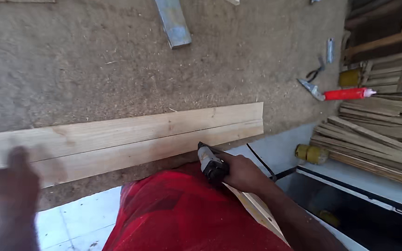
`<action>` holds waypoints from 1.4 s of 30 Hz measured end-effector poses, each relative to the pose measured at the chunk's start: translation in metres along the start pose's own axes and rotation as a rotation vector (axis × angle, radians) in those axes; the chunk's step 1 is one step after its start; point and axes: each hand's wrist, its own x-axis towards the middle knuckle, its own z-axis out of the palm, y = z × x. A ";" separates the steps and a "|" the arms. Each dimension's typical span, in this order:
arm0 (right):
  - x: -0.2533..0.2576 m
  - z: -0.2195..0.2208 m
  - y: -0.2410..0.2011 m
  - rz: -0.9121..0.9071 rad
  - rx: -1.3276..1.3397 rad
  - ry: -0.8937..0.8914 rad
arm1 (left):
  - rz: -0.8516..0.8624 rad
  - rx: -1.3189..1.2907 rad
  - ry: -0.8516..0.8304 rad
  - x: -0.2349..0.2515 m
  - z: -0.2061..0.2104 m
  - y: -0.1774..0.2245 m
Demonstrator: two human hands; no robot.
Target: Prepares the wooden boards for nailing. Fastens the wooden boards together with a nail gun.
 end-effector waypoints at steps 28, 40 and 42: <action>0.069 -0.075 0.085 -0.119 -0.051 -0.094 | 0.355 0.388 0.108 -0.017 0.145 0.033; 0.066 -0.059 -0.019 -0.313 -0.163 -0.224 | 0.445 0.408 0.039 -0.016 0.145 0.038; 0.073 -0.049 -0.039 -0.340 -0.156 -0.190 | 0.502 0.395 -0.013 -0.021 0.152 0.047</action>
